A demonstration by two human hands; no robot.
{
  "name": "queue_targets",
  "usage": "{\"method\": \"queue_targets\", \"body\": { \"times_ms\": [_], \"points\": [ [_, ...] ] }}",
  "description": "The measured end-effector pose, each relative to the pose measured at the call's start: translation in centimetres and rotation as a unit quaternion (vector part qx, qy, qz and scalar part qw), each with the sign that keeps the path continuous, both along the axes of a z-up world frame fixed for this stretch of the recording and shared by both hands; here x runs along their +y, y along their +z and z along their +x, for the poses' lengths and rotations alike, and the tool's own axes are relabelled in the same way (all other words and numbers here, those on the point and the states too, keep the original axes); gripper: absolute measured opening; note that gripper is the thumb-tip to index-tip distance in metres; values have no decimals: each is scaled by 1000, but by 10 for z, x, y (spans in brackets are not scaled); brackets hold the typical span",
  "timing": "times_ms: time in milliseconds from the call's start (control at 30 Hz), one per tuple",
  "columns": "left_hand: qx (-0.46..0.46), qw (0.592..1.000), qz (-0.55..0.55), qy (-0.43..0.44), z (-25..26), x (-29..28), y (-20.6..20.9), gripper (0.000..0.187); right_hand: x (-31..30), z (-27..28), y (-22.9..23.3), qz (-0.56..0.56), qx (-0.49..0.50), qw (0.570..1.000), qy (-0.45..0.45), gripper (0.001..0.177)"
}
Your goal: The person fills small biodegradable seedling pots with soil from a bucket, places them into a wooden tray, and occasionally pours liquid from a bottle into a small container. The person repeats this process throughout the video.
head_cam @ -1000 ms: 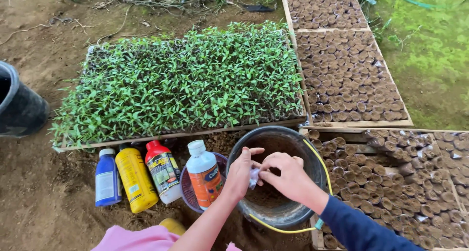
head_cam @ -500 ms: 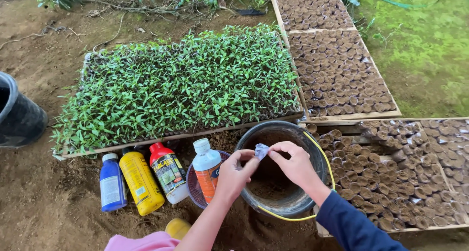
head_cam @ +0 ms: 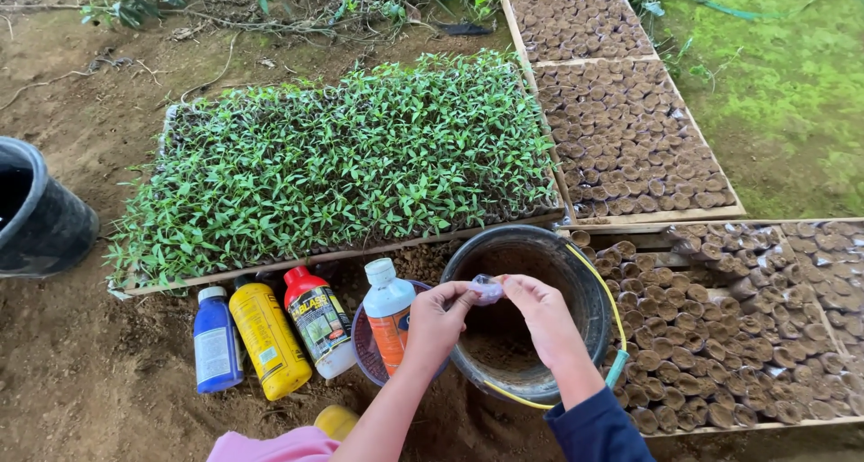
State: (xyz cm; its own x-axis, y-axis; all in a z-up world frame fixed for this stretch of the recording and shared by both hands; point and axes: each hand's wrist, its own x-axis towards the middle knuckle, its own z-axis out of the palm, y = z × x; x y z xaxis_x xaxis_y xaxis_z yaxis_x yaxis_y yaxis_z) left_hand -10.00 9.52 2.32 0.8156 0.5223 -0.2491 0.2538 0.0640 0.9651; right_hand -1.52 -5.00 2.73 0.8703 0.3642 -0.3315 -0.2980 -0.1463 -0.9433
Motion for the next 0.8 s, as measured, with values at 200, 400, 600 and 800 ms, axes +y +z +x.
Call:
{"method": "queue_targets", "body": {
  "times_ms": [200, 400, 600, 800],
  "points": [
    [6, 998, 59, -17, -4, 3, 6, 15, 0, 5, 10, -11, -35, 999, 16, 25],
    [3, 996, 83, -29, -7, 7, 23, 14, 0, 10, -2, -95, -134, 985, 49, 14],
    [169, 982, 82, -14, -4, 11, 27, 42, 9, 9, -12, -128, -84, 988, -27, 13],
    [119, 992, -24, 15, 6, 2, 6, 38, 26, -16, -12, -99, -24, 994, -33, 17]
  ]
}}
